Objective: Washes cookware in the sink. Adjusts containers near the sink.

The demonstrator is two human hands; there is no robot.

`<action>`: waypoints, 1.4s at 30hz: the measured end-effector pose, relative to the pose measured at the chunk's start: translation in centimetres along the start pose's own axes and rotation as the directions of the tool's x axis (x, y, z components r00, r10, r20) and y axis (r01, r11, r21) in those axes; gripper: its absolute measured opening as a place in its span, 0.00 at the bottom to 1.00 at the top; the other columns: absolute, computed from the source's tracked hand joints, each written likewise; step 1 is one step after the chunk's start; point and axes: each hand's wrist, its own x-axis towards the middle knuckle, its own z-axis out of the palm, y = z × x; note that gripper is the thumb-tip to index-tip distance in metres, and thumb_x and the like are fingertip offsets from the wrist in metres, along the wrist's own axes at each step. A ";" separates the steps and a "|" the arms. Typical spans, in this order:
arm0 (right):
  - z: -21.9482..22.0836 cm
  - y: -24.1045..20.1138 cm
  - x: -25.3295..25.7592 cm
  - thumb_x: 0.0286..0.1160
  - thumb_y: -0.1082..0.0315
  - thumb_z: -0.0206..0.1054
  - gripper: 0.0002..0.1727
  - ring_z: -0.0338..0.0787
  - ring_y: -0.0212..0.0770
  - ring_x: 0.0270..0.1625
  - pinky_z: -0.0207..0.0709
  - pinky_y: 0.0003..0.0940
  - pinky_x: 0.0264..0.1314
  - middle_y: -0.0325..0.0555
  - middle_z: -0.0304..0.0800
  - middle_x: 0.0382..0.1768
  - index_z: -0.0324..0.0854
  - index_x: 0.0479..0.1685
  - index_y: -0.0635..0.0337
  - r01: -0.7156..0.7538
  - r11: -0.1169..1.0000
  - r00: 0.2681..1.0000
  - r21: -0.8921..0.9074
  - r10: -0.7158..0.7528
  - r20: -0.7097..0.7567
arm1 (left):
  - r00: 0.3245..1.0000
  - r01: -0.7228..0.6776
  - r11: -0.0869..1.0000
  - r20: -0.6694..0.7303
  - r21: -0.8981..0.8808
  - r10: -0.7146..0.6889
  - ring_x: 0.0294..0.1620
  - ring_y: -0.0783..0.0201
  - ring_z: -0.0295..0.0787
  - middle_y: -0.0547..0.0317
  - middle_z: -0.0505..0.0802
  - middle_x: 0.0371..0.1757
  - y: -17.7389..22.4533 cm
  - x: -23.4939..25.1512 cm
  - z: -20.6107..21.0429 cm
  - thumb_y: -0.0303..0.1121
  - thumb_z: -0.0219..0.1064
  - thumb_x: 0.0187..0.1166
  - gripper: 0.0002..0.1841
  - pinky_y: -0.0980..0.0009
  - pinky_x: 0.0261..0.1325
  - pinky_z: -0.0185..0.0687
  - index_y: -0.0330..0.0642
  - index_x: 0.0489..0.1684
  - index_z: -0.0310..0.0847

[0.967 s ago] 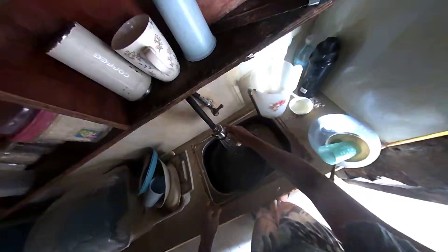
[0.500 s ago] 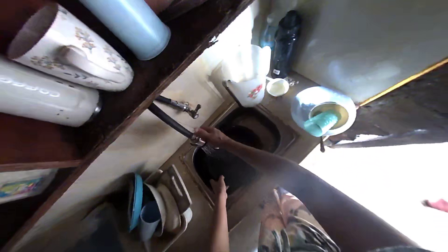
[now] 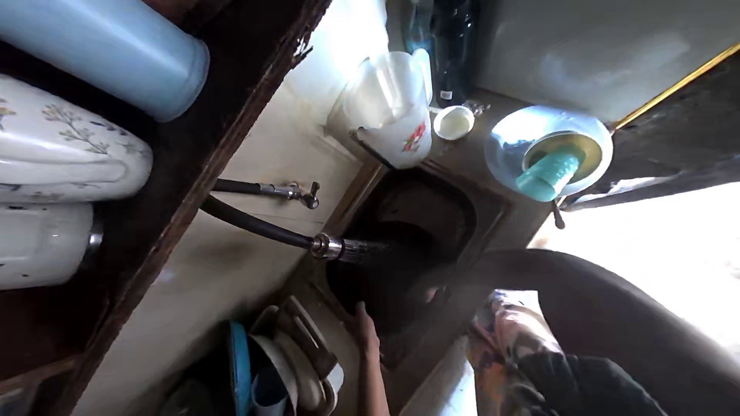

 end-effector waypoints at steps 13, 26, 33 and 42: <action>0.9 -5.5 6.2 0.96 0.62 0.46 0.27 0.69 0.69 0.85 0.56 0.66 0.85 0.73 0.70 0.81 0.66 0.83 0.73 0.036 0.963 0.999 0.268 -0.040 0.010 | 0.979 0.156 0.982 0.117 0.109 -0.169 0.73 0.37 0.75 0.30 0.72 0.82 3.3 -1.1 -1.9 0.39 0.49 0.95 0.29 0.40 0.65 0.75 0.37 0.91 0.51; -9.9 -5.7 -4.2 0.74 0.34 0.67 0.37 0.89 0.68 0.56 0.77 0.75 0.57 0.65 0.90 0.51 0.86 0.55 0.64 -0.092 0.962 0.961 -0.259 0.018 -0.277 | 0.752 -0.430 0.898 0.587 0.091 0.301 0.76 0.54 0.76 0.31 0.80 0.74 9.6 -5.5 -2.9 0.31 0.43 0.92 0.24 0.62 0.81 0.66 0.20 0.76 0.68; -10.8 0.4 -7.3 0.87 0.47 0.61 0.31 0.91 0.65 0.60 0.77 0.69 0.65 0.64 0.91 0.54 0.70 0.80 0.56 0.034 0.984 0.755 0.176 0.090 -0.649 | 0.556 -0.610 0.746 0.815 0.268 0.162 0.71 0.48 0.84 0.36 0.88 0.66 9.1 -8.9 2.5 0.44 0.64 0.84 0.28 0.50 0.78 0.74 0.29 0.74 0.76; -21.3 12.3 -12.7 0.85 0.60 0.61 0.27 0.84 0.68 0.71 0.77 0.68 0.68 0.69 0.79 0.72 0.69 0.78 0.65 -0.164 0.754 0.225 0.636 0.657 -0.720 | 0.788 -0.600 0.668 0.470 0.441 0.398 0.50 0.41 0.94 0.36 0.95 0.43 8.9 -10.4 0.2 0.44 0.69 0.83 0.20 0.41 0.62 0.82 0.30 0.48 0.92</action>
